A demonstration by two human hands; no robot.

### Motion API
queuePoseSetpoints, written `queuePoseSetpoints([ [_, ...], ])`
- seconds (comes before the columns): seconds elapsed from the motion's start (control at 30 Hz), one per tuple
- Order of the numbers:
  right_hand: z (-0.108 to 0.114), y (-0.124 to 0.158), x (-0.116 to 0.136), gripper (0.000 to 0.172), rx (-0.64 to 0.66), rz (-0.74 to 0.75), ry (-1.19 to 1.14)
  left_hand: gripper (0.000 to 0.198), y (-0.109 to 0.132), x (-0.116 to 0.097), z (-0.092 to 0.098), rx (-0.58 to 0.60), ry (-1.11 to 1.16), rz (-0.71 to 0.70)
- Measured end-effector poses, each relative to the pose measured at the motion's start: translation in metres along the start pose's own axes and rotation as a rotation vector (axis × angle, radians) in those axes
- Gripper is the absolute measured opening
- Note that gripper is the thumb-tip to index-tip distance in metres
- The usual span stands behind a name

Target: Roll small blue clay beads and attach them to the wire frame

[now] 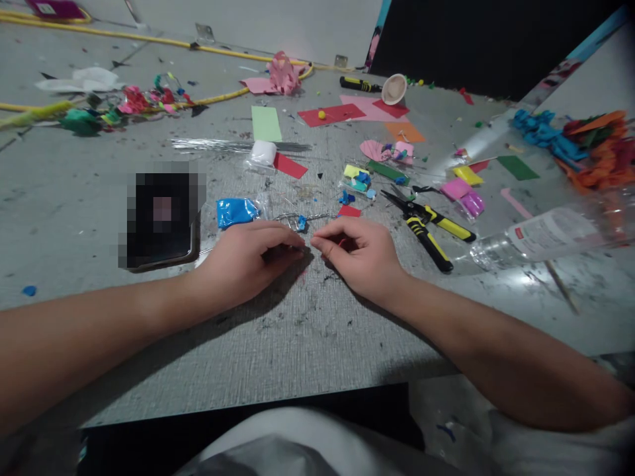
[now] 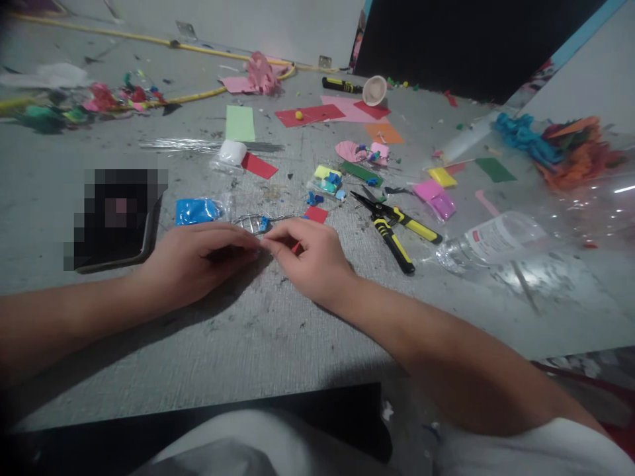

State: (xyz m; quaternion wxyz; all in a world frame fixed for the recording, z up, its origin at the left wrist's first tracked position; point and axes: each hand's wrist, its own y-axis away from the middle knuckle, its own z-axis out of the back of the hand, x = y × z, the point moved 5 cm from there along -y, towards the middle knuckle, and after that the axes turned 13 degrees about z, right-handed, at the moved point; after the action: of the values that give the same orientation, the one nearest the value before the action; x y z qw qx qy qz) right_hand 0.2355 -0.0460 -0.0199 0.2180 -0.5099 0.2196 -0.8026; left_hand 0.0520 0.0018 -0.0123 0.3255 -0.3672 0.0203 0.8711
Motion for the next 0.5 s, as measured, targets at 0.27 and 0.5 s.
queuePoseSetpoints([
  [0.27,0.001,-0.004,0.017,0.015,0.047,0.246,0.054,0.026,-0.002,-0.005,0.010,-0.062,0.077,0.184],
  [0.5,0.004,0.001,0.027,0.017,0.002,0.437,-0.022,0.014,0.003,-0.015,-0.011,0.313,0.735,0.590],
])
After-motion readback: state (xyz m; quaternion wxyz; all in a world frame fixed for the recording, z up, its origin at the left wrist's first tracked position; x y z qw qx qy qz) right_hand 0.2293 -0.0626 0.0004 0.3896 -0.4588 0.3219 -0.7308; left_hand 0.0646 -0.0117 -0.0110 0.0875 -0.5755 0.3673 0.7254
